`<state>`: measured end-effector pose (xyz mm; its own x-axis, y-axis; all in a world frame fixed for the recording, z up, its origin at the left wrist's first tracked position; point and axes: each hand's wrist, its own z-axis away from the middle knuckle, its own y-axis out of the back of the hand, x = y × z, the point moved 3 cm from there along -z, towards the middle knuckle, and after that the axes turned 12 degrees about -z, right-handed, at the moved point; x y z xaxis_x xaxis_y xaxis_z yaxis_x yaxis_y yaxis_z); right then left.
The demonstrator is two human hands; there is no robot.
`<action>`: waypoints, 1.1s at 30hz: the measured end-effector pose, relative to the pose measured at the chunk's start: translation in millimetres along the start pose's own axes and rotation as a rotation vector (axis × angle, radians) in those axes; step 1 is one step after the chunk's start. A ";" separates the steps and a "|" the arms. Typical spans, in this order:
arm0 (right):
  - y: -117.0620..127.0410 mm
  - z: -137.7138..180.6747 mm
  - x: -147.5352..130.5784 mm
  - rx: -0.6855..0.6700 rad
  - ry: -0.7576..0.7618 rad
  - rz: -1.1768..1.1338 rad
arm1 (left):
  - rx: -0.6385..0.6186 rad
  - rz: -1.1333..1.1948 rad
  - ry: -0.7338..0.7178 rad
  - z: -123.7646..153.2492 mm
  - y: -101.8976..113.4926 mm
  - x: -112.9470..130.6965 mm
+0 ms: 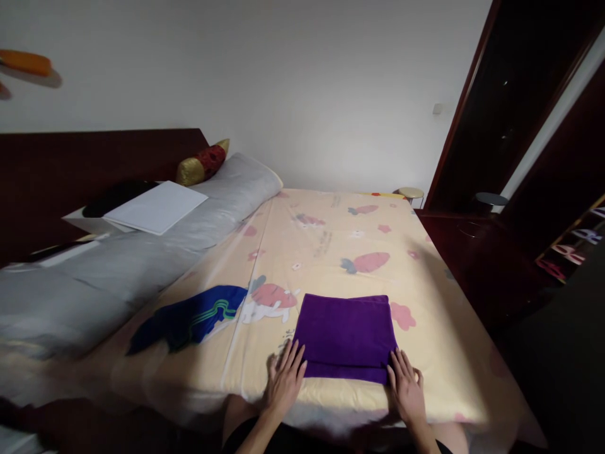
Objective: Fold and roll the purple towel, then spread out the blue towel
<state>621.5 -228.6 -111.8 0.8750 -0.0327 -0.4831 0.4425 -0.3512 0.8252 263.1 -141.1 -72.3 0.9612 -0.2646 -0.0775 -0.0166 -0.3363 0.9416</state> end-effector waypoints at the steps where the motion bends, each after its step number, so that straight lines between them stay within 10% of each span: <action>1: 3.6 1.4 -1.5 0.029 0.001 0.007 | 0.026 0.002 0.019 -0.7 3.1 1.9; 10: -18.4 10.5 -110.2 -0.235 0.312 -0.108 | -0.042 0.233 -0.417 5.7 34.8 111.9; 19: 3.0 21.0 -16.2 -0.092 0.123 0.024 | -0.049 0.047 -0.068 11.3 3.2 27.7; 33: 2.8 34.0 -30.1 -0.003 0.050 -0.130 | -0.060 0.205 -0.018 12.4 27.8 30.2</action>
<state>589.7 -260.5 -104.9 0.8185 0.0593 -0.5714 0.5537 -0.3463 0.7573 288.3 -169.7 -52.5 0.9345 -0.3380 0.1119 -0.1939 -0.2196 0.9561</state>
